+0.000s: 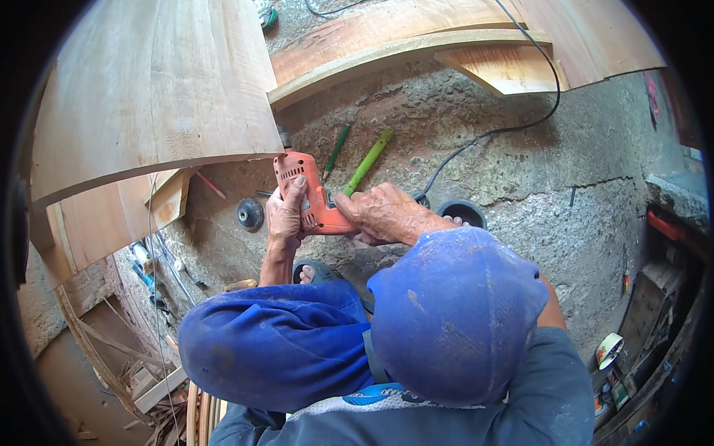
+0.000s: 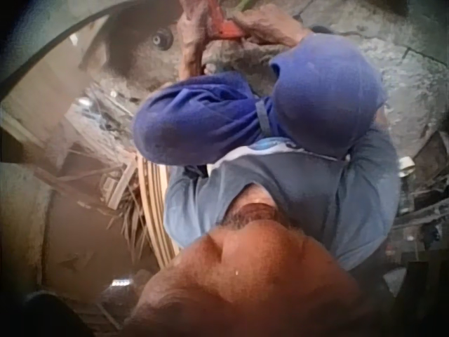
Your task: The person is assembling a wooden structure, likely a piece of furniture, using a power drill and a hammer. They are seen drilling screws into wooden planks, marking measurements with a pencil, and hammering nails to secure the pieces together.
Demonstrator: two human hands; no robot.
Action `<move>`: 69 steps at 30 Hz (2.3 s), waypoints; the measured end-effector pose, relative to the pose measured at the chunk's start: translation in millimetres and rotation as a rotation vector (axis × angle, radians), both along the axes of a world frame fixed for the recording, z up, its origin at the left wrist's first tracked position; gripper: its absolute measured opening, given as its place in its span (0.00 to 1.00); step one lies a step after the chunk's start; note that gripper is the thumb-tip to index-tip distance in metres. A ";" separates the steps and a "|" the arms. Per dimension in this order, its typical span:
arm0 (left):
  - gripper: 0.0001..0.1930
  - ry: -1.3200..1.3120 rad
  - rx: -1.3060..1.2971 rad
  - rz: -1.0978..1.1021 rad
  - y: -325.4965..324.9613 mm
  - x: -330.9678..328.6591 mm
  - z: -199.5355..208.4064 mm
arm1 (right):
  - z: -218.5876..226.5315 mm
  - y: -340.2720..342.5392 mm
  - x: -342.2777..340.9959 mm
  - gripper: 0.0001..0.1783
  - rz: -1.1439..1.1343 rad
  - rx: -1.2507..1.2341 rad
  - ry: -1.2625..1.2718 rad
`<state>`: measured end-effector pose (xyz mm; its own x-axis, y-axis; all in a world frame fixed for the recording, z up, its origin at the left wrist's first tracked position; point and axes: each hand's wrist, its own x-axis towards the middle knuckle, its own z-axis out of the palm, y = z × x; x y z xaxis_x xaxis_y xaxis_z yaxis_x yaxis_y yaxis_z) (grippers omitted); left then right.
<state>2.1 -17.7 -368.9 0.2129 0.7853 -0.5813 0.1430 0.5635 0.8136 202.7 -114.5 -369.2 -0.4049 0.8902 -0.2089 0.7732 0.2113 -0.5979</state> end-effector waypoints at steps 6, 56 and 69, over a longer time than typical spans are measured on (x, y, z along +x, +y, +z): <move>0.22 -0.021 0.031 -0.004 0.8 -1.2 -10.5 | -8.3 0.4 4.7 0.28 0.016 0.024 -0.010; 0.22 -0.079 0.041 -0.050 18.2 2.9 -21.9 | -24.9 16.7 7.4 0.29 0.005 0.116 -0.013; 0.22 -0.051 0.073 -0.137 -50.4 -11.6 -31.6 | -7.9 -49.4 6.7 0.39 0.013 0.162 -0.028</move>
